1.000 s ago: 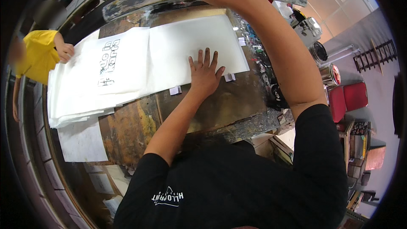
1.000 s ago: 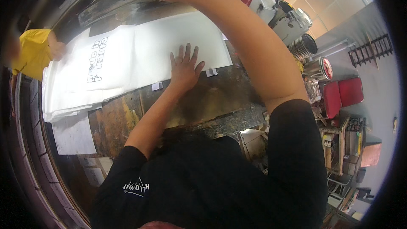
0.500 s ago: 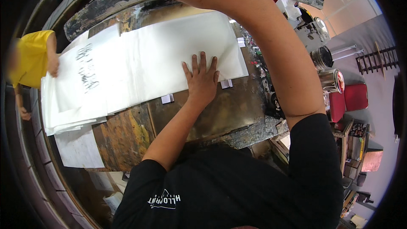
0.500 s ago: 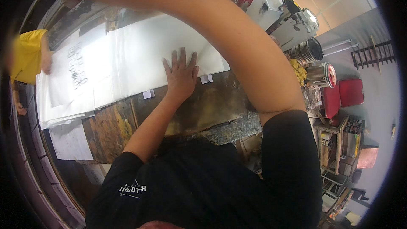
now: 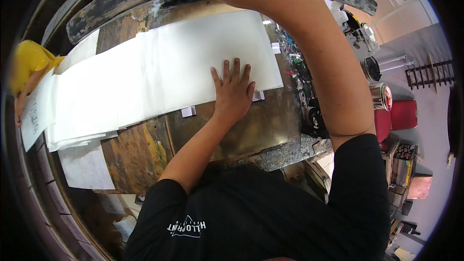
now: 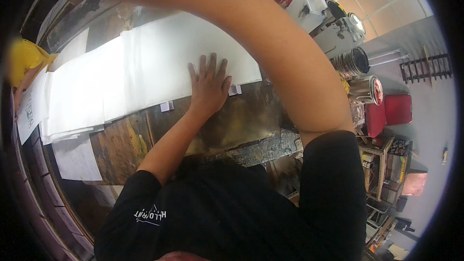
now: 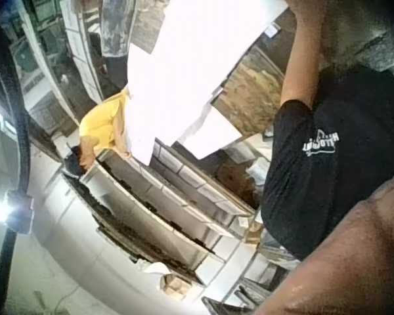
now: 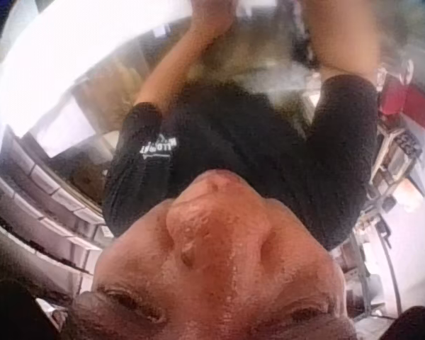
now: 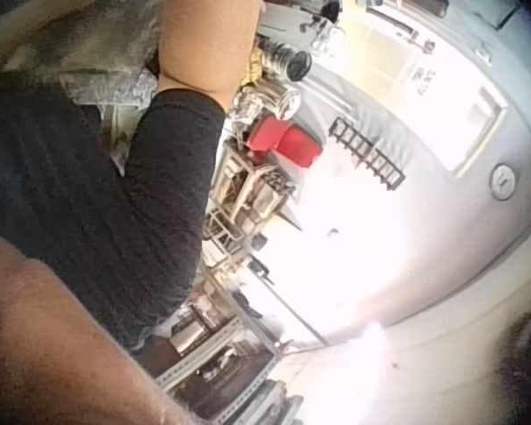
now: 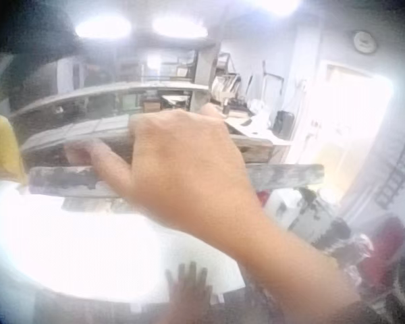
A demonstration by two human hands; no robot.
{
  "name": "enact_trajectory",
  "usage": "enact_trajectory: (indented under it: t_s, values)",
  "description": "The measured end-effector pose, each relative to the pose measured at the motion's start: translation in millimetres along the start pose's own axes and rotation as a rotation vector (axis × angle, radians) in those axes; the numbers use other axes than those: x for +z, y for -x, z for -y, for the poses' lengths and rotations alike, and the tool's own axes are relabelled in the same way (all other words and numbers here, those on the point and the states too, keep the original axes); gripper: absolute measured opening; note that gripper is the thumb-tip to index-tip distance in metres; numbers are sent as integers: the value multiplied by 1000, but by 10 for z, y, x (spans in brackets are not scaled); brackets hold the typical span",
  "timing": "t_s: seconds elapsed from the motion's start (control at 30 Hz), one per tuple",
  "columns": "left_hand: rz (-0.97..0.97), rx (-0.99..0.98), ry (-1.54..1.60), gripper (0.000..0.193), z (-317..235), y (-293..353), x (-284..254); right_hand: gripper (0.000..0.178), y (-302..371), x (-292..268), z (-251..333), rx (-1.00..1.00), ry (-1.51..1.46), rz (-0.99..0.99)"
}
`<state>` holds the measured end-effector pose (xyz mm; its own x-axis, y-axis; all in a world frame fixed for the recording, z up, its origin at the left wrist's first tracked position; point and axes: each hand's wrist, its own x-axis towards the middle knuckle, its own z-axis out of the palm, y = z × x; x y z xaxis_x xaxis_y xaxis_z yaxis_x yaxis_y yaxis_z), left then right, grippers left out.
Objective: The person performs screen printing by placing sheets under a printing frame, applying ink using a squeegee, and lifting the frame to reveal the printed design. Another person removes the printed sheets while the recorder continues the repetitive process.
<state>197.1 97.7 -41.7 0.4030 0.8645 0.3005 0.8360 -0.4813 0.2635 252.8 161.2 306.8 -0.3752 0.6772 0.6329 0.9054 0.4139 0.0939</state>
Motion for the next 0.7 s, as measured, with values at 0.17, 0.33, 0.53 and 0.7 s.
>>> enact_trajectory:
  t_s: [0.17, 0.33, 0.53, 0.7]
  values:
    - [-21, 4, 13, 60, 15, 66, 201, 65, -77, -69, 79, 56, -175, 82]
    - [31, -15, -28, 64, 16, 19, -378, 56, -165, -46, 54, 131, -181, 223]
    - [-507, -446, 1448, 121, 762, 304, -2167, 57, 580, 310, 38, -61, -113, -22]
    - [-194, -521, 804, 107, 856, 1092, -1877, 33, 1755, 631, 228, -191, -180, 475]
